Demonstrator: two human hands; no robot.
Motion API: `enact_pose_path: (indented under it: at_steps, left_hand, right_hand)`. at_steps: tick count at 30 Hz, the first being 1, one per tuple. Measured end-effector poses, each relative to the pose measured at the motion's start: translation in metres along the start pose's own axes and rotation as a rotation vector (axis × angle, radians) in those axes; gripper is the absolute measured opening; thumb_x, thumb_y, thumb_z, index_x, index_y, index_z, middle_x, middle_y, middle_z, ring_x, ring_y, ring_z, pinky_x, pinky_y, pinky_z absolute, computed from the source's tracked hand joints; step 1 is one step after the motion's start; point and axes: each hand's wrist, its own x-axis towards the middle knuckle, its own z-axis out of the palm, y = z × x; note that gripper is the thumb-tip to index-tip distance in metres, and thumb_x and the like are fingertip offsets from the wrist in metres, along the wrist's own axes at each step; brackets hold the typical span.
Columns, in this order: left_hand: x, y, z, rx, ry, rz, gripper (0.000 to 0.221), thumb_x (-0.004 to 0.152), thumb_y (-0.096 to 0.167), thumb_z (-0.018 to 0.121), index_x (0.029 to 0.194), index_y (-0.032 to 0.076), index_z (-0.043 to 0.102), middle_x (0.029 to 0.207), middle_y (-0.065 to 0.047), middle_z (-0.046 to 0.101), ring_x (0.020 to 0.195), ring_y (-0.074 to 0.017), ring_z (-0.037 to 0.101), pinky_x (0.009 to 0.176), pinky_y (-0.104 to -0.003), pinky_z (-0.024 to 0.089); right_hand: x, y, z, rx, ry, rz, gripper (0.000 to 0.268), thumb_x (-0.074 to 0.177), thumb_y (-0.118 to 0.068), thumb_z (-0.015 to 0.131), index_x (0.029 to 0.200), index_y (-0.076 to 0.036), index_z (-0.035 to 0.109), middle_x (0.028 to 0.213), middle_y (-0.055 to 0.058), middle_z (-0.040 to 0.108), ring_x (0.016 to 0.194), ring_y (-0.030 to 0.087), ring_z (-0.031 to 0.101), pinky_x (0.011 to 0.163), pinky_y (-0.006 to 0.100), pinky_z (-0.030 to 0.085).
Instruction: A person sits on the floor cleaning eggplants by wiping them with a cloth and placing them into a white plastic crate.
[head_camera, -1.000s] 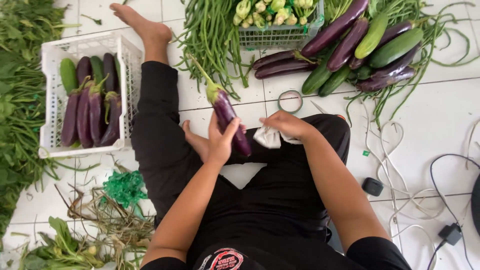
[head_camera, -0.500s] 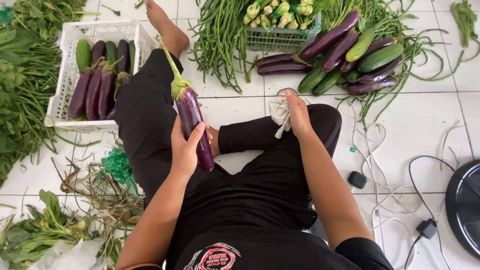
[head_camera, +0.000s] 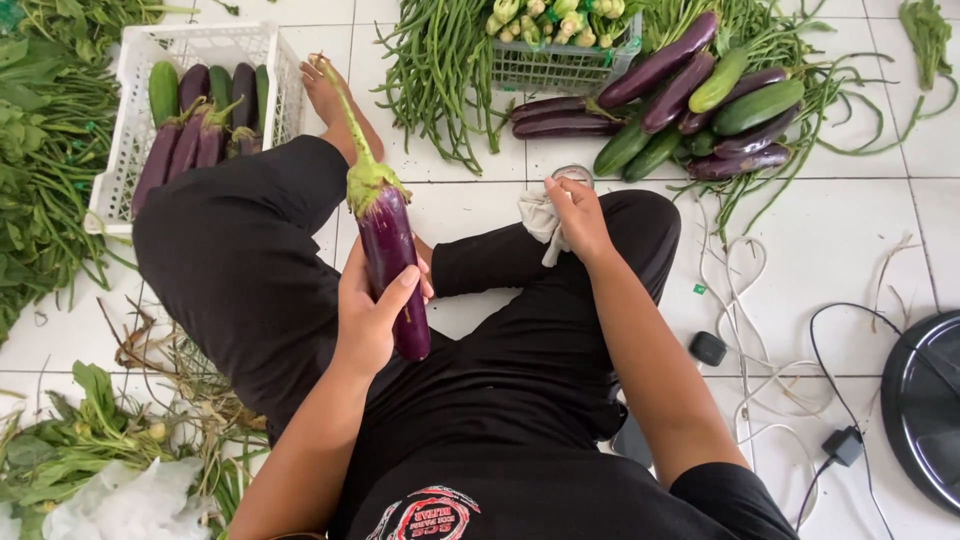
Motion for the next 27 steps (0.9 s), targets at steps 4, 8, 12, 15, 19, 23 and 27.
enact_pose_path:
  at_steps: [4, 8, 12, 15, 19, 23, 27]
  left_hand:
    - [-0.013, 0.034, 0.018, 0.024, 0.01, 0.025, 0.029, 0.097, 0.022, 0.066, 0.119, 0.009, 0.053, 0.092, -0.004, 0.067, 0.077, -0.0112, 0.067, 0.071, -0.028, 0.058]
    - [-0.023, 0.026, 0.011, 0.037, -0.014, 0.068, 0.03, 0.095, 0.016, 0.068, 0.12, 0.005, 0.055, 0.091, -0.01, 0.068, 0.074, -0.016, 0.069, 0.07, -0.031, 0.058]
    - [-0.034, 0.032, 0.012, 0.022, -0.012, 0.074, 0.031, 0.093, 0.014, 0.071, 0.118, 0.003, 0.057, 0.088, -0.013, 0.068, 0.07, -0.0196, 0.07, 0.068, -0.034, 0.059]
    - [-0.035, 0.029, 0.007, -0.013, 0.007, 0.068, 0.03, 0.091, 0.012, 0.071, 0.115, 0.001, 0.056, 0.087, -0.018, 0.067, 0.068, -0.0231, 0.07, 0.067, -0.036, 0.059]
    - [-0.031, 0.025, 0.003, -0.03, -0.009, 0.092, 0.037, 0.094, 0.013, 0.068, 0.124, -0.003, 0.054, 0.089, -0.018, 0.066, 0.07, -0.0217, 0.069, 0.069, -0.036, 0.058]
    - [-0.023, 0.023, 0.004, -0.04, -0.055, 0.07, 0.041, 0.092, 0.011, 0.069, 0.127, -0.005, 0.053, 0.091, -0.017, 0.067, 0.071, -0.02, 0.069, 0.07, -0.035, 0.058]
    - [-0.019, 0.018, 0.011, -0.069, -0.11, 0.049, 0.044, 0.091, 0.01, 0.071, 0.128, -0.006, 0.054, 0.091, -0.017, 0.068, 0.072, -0.0207, 0.069, 0.07, -0.035, 0.059]
  right_hand:
    - [-0.005, 0.001, -0.001, -0.002, -0.006, -0.035, 0.04, 0.112, -0.029, 0.056, 0.077, -0.011, 0.063, 0.065, -0.003, 0.047, 0.067, 0.01, 0.043, 0.071, 0.029, 0.042]
    - [-0.008, -0.003, -0.001, -0.078, -0.034, -0.093, 0.033, 0.11, -0.026, 0.058, 0.081, -0.01, 0.062, 0.07, -0.002, 0.048, 0.073, 0.012, 0.045, 0.073, 0.03, 0.043]
    - [-0.035, -0.051, 0.007, -0.248, -0.042, -0.191, 0.028, 0.107, -0.022, 0.062, 0.084, -0.006, 0.064, 0.066, 0.013, 0.057, 0.07, 0.017, 0.052, 0.072, 0.037, 0.047]
    - [-0.06, -0.07, 0.013, -0.303, -0.038, -0.216, 0.021, 0.102, -0.019, 0.066, 0.085, -0.006, 0.07, 0.069, 0.016, 0.065, 0.066, 0.024, 0.061, 0.071, 0.038, 0.05]
    - [-0.07, -0.078, 0.012, -0.305, -0.034, -0.207, 0.019, 0.101, -0.017, 0.064, 0.087, -0.008, 0.073, 0.072, 0.012, 0.068, 0.067, 0.024, 0.064, 0.071, 0.036, 0.051]
    - [-0.065, -0.065, 0.012, -0.174, 0.053, -0.35, 0.025, 0.104, -0.017, 0.059, 0.083, -0.006, 0.067, 0.067, 0.01, 0.06, 0.06, 0.019, 0.053, 0.064, 0.034, 0.047]
    - [-0.058, -0.063, 0.019, -0.069, 0.165, -0.425, 0.037, 0.108, -0.034, 0.046, 0.089, -0.006, 0.061, 0.072, 0.004, 0.051, 0.064, 0.013, 0.047, 0.065, 0.03, 0.043]
